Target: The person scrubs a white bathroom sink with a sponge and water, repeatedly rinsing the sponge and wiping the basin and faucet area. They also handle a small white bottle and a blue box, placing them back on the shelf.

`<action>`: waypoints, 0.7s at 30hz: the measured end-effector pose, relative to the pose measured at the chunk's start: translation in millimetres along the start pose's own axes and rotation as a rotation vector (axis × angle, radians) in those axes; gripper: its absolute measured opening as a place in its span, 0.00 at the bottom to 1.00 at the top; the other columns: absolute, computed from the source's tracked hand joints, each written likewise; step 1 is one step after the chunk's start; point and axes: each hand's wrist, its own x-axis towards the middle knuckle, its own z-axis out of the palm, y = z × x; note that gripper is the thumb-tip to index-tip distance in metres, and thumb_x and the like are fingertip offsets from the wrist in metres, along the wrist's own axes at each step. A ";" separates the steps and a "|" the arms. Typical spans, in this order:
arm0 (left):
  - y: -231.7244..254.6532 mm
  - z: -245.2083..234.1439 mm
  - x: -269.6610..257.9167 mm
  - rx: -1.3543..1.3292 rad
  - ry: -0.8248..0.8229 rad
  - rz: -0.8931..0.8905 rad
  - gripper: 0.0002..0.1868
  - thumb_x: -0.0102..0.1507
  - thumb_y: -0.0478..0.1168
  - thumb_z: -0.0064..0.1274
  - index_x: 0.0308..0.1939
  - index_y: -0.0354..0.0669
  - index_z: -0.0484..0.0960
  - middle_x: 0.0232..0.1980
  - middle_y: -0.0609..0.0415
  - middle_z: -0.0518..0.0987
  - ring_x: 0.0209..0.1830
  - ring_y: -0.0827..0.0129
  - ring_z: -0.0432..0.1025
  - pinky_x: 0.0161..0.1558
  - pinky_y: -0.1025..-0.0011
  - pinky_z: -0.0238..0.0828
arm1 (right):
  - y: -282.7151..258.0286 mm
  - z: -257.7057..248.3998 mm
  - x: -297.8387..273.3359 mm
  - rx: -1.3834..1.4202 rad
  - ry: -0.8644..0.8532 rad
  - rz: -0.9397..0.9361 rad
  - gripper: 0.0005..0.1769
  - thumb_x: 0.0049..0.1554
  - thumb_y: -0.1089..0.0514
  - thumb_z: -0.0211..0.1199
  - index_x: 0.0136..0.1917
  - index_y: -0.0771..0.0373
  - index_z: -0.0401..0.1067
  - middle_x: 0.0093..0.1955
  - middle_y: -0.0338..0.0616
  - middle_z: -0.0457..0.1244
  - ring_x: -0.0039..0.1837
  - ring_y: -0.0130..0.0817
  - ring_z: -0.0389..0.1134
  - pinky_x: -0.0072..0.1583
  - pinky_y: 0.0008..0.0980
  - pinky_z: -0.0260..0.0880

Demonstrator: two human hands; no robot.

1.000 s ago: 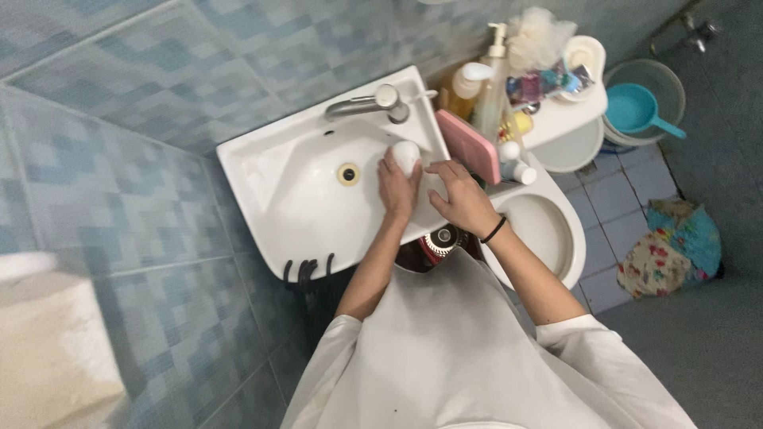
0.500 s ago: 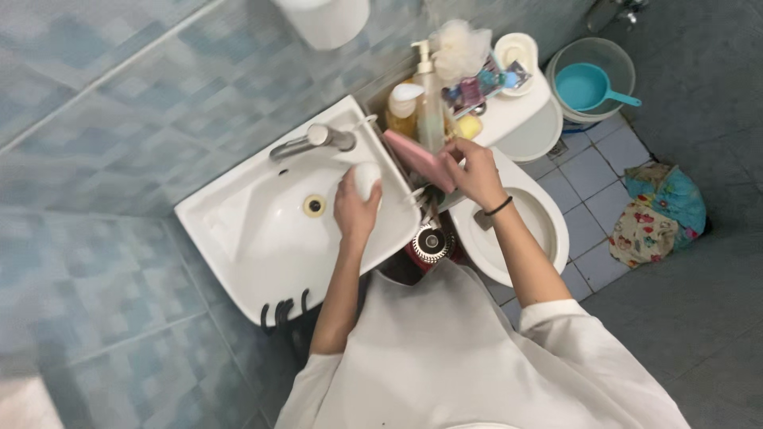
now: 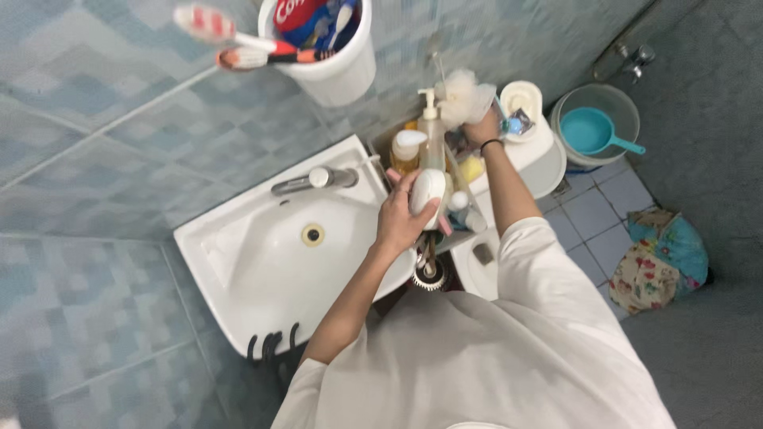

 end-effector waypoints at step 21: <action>-21.9 21.6 41.6 -0.350 -0.031 -0.125 0.34 0.64 0.43 0.60 0.71 0.35 0.67 0.56 0.43 0.80 0.48 0.66 0.79 0.46 0.70 0.79 | 37.3 -14.6 -2.2 0.128 0.292 0.132 0.10 0.52 0.59 0.68 0.46 0.66 0.77 0.38 0.51 0.70 0.40 0.39 0.72 0.46 0.37 0.71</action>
